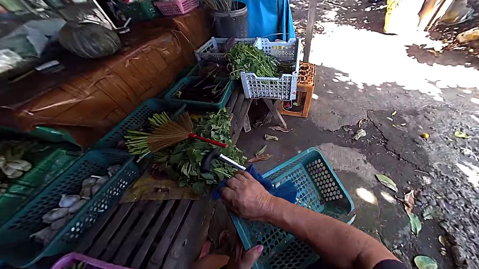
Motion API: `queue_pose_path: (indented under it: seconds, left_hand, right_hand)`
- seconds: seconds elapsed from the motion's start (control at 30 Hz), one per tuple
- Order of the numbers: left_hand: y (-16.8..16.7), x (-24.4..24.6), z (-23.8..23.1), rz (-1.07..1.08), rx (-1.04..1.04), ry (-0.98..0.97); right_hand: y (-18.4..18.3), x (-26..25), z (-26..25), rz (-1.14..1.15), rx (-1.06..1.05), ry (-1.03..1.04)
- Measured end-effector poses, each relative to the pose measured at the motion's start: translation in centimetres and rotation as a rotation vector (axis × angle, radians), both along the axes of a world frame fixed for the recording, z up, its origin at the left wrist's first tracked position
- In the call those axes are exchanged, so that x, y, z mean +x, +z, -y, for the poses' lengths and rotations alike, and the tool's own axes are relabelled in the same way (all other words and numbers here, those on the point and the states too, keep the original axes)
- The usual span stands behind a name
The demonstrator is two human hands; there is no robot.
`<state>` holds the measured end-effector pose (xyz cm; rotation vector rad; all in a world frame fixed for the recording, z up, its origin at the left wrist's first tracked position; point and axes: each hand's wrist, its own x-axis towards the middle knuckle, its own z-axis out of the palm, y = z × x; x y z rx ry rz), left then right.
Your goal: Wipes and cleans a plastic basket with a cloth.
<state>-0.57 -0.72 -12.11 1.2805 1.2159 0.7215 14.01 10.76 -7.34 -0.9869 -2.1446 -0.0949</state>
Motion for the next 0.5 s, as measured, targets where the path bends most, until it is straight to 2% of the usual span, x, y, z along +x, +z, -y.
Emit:
queue_pose_path:
  seconds: [0.1,0.23,0.33,0.43,0.5]
  left_hand:
    - [0.0,-0.2,-0.2,0.001,0.010,-0.017]
    - [-1.1,-0.4,0.1,0.057,-0.009,-0.013]
    - [-0.8,0.0,-0.4,0.039,-0.013,-0.033]
    - [0.1,0.5,-0.9,-0.019,-0.022,-0.080]
    - [0.4,0.5,-1.2,-0.024,-0.014,-0.093]
  right_hand:
    - [-0.3,3.3,-0.4,-0.025,-0.092,-0.097]
    - [-4.0,13.8,-2.2,-0.080,-0.536,-0.495]
    - [-5.1,20.4,-3.4,-0.124,-0.729,-0.744]
    - [-3.1,21.2,-4.0,-0.169,-0.906,-0.867]
    - [-2.1,19.1,-4.0,-0.196,-0.834,-0.831]
